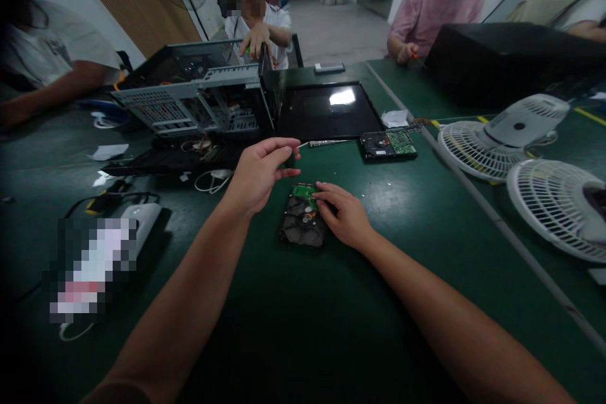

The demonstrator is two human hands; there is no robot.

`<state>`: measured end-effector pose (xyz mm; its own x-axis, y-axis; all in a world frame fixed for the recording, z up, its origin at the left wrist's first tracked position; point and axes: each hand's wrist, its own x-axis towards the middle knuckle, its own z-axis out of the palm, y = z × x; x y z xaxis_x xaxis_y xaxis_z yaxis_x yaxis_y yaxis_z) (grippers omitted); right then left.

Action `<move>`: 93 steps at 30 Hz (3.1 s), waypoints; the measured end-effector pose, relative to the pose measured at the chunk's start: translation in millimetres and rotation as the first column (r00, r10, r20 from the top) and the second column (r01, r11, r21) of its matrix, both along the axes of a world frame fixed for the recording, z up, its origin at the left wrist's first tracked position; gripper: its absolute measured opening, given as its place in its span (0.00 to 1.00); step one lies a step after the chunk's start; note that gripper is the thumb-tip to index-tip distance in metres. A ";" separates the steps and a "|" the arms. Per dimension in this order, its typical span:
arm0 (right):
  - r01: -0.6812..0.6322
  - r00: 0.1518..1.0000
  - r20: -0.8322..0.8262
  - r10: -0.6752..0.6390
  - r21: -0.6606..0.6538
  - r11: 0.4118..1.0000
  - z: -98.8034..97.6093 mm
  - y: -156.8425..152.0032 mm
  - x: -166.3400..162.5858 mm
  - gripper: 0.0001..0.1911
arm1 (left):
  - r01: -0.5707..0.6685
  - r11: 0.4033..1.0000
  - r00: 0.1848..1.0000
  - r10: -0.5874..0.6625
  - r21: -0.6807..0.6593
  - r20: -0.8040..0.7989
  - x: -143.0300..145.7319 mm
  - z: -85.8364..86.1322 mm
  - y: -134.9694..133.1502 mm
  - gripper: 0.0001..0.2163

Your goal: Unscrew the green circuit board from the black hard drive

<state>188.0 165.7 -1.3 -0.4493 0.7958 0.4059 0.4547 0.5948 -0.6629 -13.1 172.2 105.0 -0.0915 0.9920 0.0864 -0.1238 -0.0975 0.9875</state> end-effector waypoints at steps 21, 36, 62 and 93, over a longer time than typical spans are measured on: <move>-0.003 1.000 0.014 0.003 0.002 1.000 -0.8 0.2 1.0 0.14 | 0.007 0.996 0.977 0.012 0.085 -0.211 -8.2 -6.8 2.5 0.08; -0.007 1.000 0.028 0.007 -0.003 1.000 -1.3 0.5 0.9 0.14 | 0.034 0.993 0.986 -0.014 0.113 -0.168 -6.7 -8.5 3.5 0.06; -0.006 1.000 0.011 0.006 0.007 1.000 -3.7 1.3 1.5 0.14 | 0.024 1.000 1.000 -0.024 0.009 -0.019 -1.7 -2.5 2.8 0.05; -0.007 1.000 0.022 0.007 0.002 1.000 -3.1 1.2 1.4 0.14 | 0.008 0.999 0.996 -0.004 0.040 -0.090 -3.2 -5.9 4.6 0.07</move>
<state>189.4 167.0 -4.4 -0.4638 0.7916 0.3979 0.4646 0.5997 -0.6516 -16.3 176.8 99.1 -0.0759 0.9881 0.1335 -0.0356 -0.1365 0.9900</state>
